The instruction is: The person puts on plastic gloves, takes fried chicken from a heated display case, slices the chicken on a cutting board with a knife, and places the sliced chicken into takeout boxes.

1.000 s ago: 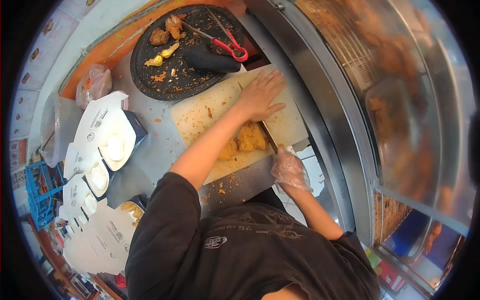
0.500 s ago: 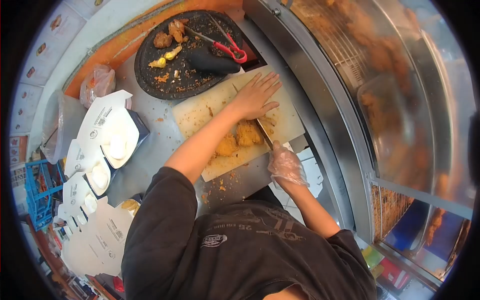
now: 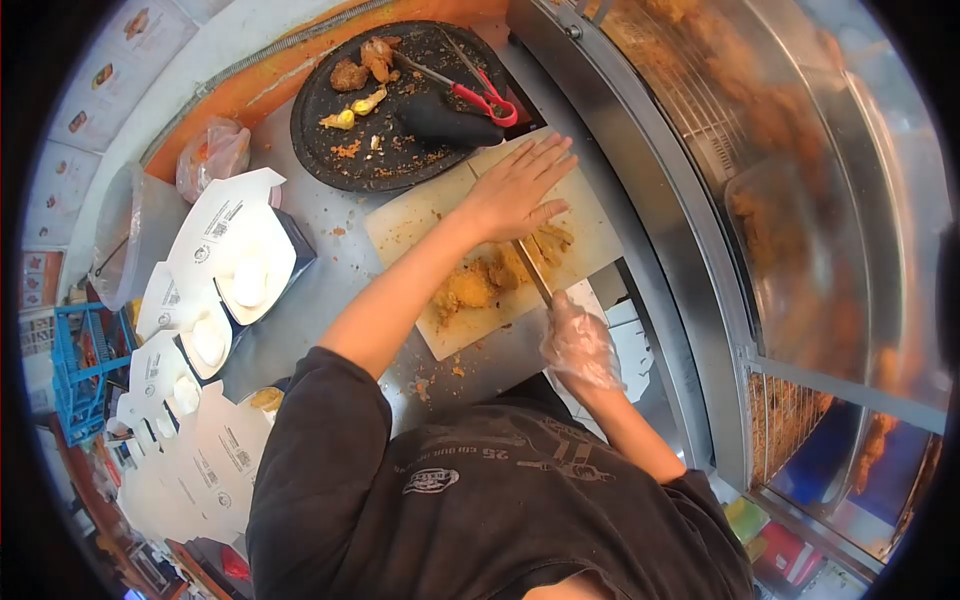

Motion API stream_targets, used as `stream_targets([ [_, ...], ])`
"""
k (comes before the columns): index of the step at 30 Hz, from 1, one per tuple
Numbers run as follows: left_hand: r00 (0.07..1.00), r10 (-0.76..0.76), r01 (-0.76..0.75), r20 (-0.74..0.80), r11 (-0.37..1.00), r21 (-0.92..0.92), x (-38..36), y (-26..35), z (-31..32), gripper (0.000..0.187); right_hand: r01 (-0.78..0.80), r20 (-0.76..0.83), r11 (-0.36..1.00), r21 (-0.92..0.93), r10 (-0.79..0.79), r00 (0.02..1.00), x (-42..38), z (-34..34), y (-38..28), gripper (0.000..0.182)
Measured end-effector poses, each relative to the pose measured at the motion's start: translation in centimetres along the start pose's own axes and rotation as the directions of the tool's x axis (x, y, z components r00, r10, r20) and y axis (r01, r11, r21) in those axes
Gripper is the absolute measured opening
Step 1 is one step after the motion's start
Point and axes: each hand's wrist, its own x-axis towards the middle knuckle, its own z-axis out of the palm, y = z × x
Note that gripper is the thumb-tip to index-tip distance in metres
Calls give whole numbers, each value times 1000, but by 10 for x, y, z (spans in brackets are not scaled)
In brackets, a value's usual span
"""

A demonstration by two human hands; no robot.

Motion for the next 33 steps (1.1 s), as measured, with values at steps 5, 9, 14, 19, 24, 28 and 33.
stream_targets([
  [5, 993, -102, 97, 59, 992, 81, -17, -27, 31, 61, -105, -16, 981, 160, 109, 994, 20, 63, 30, 38],
  [9, 998, -57, 57, 20, 998, -29, -19, -7, 17, 60, 7, 20, 996, -88, -5, 1000, 7, 7, 1, 26],
  [14, 993, -120, 119, -22, 993, -25, -37, -7, 27, 57, 39, -1, 998, -41, -39, 999, 9, 23, -1, 20],
  [19, 973, -200, 213, 117, 971, -108, -33, -20, 27, 47, -37, 41, 999, 27, 36, 999, 15, 18, 0, 22],
  [24, 997, -61, 57, -43, 995, -82, -34, 7, -29, 37, 6, -90, 958, 288, 21, 996, -20, 4, -24, 28],
  [28, 996, -85, 84, -40, 995, -49, -54, -1, -16, 26, -105, 50, 974, 200, 96, 994, -6, 35, -30, 19],
  [33, 986, -166, 162, -26, 978, -135, -75, -12, 16, 19, -14, 45, 995, 98, 10, 999, 6, 54, -25, 20],
])
